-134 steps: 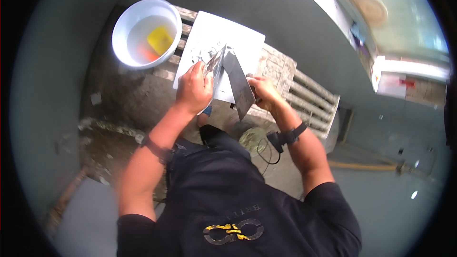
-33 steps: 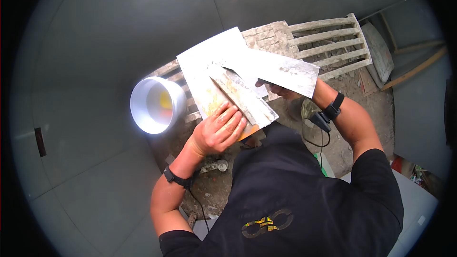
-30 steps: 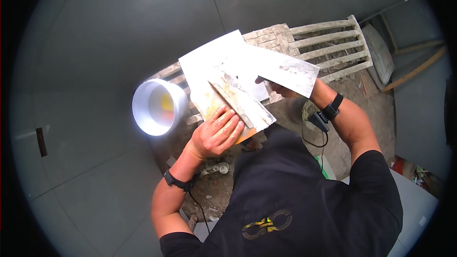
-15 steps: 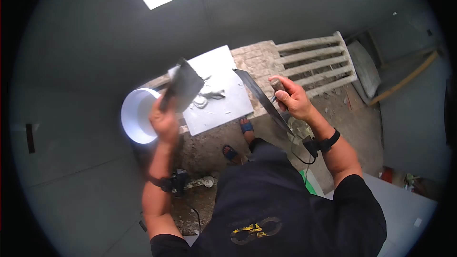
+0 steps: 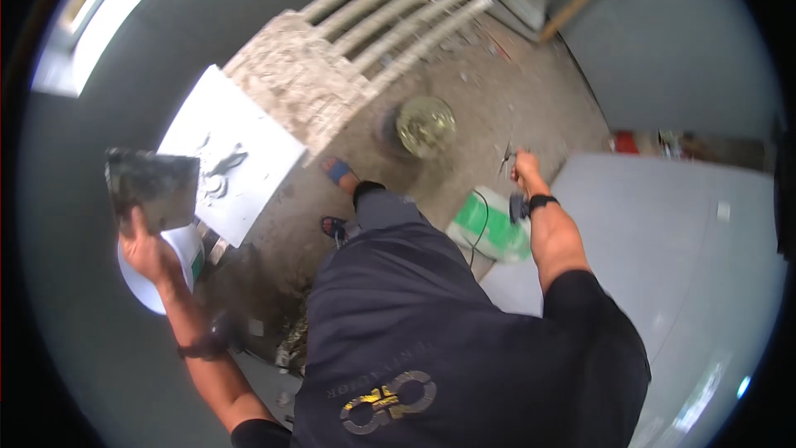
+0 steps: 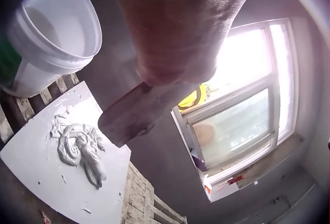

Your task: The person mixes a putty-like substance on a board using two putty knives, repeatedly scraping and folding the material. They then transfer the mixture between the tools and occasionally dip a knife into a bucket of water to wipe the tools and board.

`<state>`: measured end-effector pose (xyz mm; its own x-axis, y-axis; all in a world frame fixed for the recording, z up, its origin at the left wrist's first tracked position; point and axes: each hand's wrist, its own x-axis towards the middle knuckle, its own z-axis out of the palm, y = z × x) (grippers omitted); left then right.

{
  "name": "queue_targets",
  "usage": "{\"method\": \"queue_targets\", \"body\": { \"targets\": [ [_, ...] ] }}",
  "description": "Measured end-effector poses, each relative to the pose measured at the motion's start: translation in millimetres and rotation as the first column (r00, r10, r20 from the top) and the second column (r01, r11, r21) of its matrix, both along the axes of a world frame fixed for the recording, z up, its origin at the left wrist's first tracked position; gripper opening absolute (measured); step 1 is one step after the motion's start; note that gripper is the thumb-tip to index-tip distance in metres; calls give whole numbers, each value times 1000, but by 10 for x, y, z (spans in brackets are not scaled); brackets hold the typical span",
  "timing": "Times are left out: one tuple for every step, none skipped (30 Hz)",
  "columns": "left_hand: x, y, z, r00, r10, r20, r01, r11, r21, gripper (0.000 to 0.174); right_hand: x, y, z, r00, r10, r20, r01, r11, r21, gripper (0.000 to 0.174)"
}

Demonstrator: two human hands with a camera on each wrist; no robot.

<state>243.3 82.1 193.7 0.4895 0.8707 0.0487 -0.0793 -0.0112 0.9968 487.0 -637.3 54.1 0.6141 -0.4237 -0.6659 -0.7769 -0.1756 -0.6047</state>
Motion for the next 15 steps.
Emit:
{"method": "queue_targets", "body": {
  "targets": [
    [-49,90,-29,999,-44,9,44,998,-55,31,-271,-310,24,1000,-1,28,2,999,-40,27],
    [-2,150,-83,997,-35,65,41,995,-86,33,-19,-317,-12,993,55,100,-50,997,-55,28],
    [119,23,81,995,-85,49,86,996,-13,37,35,-224,255,998,22,65,-20,999,-39,27],
    [149,50,48,996,-88,26,89,996,-4,37,162,-444,185,995,44,94,-47,998,33,27],
    [94,144,17,995,-95,-18,96,995,6,37,114,-687,68,993,57,108,-69,992,107,26],
    [135,204,-39,998,-65,-2,65,997,29,37,61,-594,127,988,-18,154,-8,986,168,27],
    [228,123,5,997,-67,32,67,998,3,36,204,-370,287,972,-86,218,34,972,232,27],
    [287,83,43,996,-71,57,72,997,-19,36,190,-158,472,953,-160,257,81,953,293,28],
    [280,57,82,995,-72,65,75,996,-45,36,118,11,625,955,-153,255,69,948,311,28],
    [291,47,102,995,-63,77,68,995,-70,36,134,191,776,957,-138,257,47,943,329,29],
    [307,51,72,994,-74,86,82,992,-93,35,224,316,853,958,-111,266,11,937,350,30],
    [282,82,16,993,-78,90,87,990,-106,34,294,299,779,960,-76,271,-17,945,327,29],
    [194,144,-11,993,-71,91,81,991,-105,33,361,277,653,961,-33,273,-57,946,318,28],
    [140,190,-51,998,-18,59,25,992,-125,29,492,402,460,965,24,262,-111,941,319,28],
    [54,306,-175,995,-31,92,39,995,-90,26,576,675,476,966,123,229,-209,890,406,27]
  ]
}}
